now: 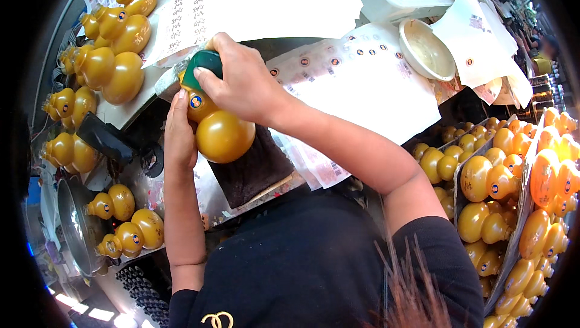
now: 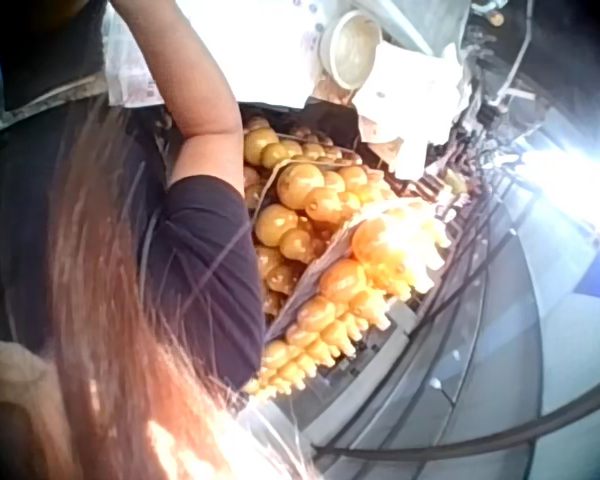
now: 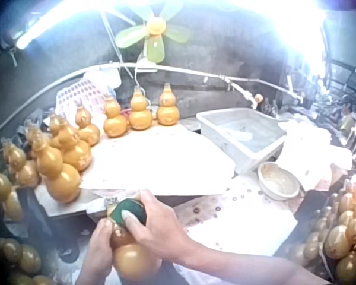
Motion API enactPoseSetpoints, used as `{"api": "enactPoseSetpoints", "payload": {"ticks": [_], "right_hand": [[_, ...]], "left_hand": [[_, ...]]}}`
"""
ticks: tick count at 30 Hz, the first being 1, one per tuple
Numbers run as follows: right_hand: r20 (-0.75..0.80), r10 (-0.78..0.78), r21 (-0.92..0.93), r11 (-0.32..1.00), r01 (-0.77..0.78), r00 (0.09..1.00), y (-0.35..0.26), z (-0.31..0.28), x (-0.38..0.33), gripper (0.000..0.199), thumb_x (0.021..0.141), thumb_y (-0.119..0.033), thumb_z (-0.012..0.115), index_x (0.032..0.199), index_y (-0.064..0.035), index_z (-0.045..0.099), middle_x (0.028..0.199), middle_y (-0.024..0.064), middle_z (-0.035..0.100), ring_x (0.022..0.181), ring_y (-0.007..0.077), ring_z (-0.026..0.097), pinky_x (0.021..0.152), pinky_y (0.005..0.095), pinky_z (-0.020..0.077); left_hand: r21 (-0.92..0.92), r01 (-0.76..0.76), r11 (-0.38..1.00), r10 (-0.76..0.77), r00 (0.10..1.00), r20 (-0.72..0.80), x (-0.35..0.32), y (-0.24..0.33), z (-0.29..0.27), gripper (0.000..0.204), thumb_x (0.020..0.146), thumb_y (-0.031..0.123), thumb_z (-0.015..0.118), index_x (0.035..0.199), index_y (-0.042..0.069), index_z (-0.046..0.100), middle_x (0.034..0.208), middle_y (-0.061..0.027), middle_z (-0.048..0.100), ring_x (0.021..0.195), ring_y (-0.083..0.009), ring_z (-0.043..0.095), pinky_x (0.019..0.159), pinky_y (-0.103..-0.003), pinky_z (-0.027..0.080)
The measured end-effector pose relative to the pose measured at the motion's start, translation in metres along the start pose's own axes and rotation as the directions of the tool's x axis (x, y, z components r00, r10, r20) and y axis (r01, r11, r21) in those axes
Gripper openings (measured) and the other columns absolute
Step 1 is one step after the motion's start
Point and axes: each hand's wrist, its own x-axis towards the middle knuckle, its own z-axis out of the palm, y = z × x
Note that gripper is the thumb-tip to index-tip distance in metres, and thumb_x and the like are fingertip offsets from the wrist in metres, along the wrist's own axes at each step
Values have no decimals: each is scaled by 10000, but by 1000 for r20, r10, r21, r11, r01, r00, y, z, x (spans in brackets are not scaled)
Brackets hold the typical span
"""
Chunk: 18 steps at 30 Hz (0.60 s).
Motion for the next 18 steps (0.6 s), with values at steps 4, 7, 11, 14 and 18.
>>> {"api": "enactPoseSetpoints", "payload": {"ticks": [4,7,11,14,18], "right_hand": [[18,-35,-50,998,36,999,12,8,-11,315,868,-223,642,1028,9,501,884,234,620,824,394,633,732,393,501],[14,-51,-104,993,52,999,15,6,-5,329,857,-228,654,1030,6,501,857,236,619,802,400,631,720,395,504],[12,-174,-228,958,172,985,17,2,3,262,863,-141,656,1027,-8,501,829,202,627,770,372,637,686,390,510],[30,-538,-277,806,524,843,17,-7,-5,191,804,-98,656,989,-97,610,890,68,672,870,239,655,774,334,482],[210,-661,-245,678,693,720,18,-7,-22,180,774,-103,636,943,-151,677,966,14,680,964,166,639,864,316,458]], "left_hand": [[-44,5,999,-5,1000,-12,-3,-3,-2,393,1025,312,378,1267,20,482,1176,-86,576,1086,-161,566,950,-312,445],[-56,-3,998,3,1000,2,-2,-6,-4,402,1027,322,375,1269,19,481,1178,-87,578,1079,-163,575,936,-311,457],[-122,30,992,-30,1000,5,-4,3,2,417,1026,364,358,1232,26,489,1129,-98,585,1035,-168,585,926,-305,457],[-240,57,969,-47,998,49,-2,-8,-7,421,1018,369,389,1247,29,489,1137,-100,592,1041,-169,587,936,-311,455],[-290,119,950,-111,993,44,2,-9,-14,410,1015,357,409,1247,29,492,1138,-95,594,1035,-162,587,940,-311,451]]}}
